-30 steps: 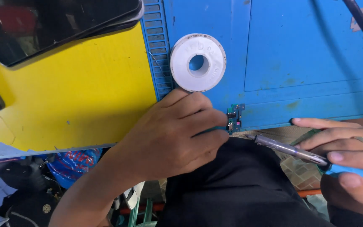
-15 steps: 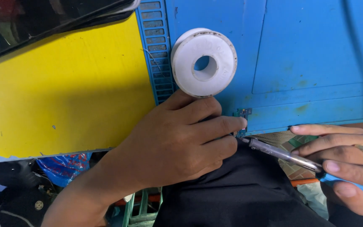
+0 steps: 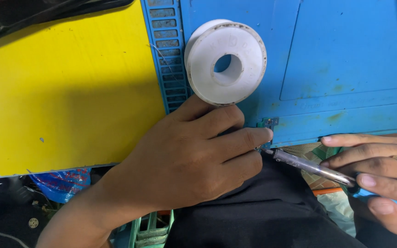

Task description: The person uses a soldering iron and solder wire to work on a small circuit board placed on a blue mat. They apply heat and solder to specific points on the board, occasionally using a screwdriver to adjust components. The person also handles a disassembled smartphone, placing it on the workbench.

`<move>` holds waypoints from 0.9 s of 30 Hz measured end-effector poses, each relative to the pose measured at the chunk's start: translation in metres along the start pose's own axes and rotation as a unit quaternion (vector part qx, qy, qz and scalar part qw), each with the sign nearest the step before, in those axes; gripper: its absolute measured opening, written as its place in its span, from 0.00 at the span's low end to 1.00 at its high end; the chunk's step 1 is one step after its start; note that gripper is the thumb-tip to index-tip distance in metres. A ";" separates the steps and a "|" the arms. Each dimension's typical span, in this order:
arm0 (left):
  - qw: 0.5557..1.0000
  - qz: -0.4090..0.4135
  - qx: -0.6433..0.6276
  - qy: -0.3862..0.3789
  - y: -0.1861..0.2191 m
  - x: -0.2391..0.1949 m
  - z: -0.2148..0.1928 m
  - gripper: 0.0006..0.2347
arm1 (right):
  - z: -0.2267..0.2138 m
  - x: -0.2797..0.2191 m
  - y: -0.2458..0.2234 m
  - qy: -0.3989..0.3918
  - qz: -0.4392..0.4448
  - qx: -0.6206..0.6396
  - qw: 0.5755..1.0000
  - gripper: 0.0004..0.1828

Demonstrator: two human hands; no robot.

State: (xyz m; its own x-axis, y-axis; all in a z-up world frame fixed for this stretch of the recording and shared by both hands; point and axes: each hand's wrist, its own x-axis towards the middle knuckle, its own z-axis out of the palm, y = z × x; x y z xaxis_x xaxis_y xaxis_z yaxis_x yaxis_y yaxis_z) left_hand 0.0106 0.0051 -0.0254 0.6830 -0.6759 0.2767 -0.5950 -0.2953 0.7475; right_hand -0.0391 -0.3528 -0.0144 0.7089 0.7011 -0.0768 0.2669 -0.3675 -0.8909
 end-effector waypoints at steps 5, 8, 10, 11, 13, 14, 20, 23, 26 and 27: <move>1.000 0.003 0.003 -0.006 -0.001 0.001 0.000 0.04 | 0.003 0.001 -0.001 0.024 0.018 -0.002 1.000 0.15; 1.000 0.010 0.001 0.002 -0.002 0.001 -0.001 0.05 | 0.011 0.004 0.004 0.017 0.011 -0.003 1.000 0.21; 1.000 0.010 0.015 0.003 -0.002 0.001 0.000 0.06 | 0.026 0.000 0.013 0.134 -0.040 -0.009 0.990 0.22; 1.000 0.010 0.015 0.003 -0.002 0.000 0.000 0.06 | 0.028 -0.002 0.018 0.134 -0.040 -0.009 0.990 0.22; 1.000 0.009 0.015 0.005 -0.001 0.000 0.001 0.06 | 0.030 -0.006 0.025 0.150 -0.094 -0.011 0.984 0.22; 1.000 0.009 0.016 0.005 -0.001 -0.001 0.001 0.06 | 0.030 -0.006 0.025 0.150 -0.094 -0.011 0.984 0.22; 1.000 0.005 0.015 0.006 -0.001 -0.001 0.002 0.07 | 0.032 -0.001 0.026 0.152 -0.115 -0.017 0.981 0.22; 1.000 0.002 0.022 0.001 -0.001 -0.002 0.002 0.07 | 0.033 -0.003 0.027 0.145 -0.110 -0.013 0.983 0.23; 1.000 0.005 0.023 0.003 -0.001 -0.002 0.003 0.07 | 0.039 0.000 0.026 0.187 -0.100 -0.008 0.977 0.24; 1.000 0.002 0.024 0.000 -0.001 -0.002 0.003 0.07 | 0.040 0.002 0.025 0.194 -0.082 -0.009 0.977 0.26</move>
State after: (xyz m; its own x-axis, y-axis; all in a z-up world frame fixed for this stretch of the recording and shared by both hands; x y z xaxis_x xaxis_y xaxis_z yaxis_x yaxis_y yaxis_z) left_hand 0.0084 0.0048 -0.0289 0.6804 -0.6775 0.2794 -0.6173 -0.3244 0.7167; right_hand -0.0568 -0.3361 -0.0542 0.8491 0.4677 0.2457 0.4070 -0.2825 -0.8687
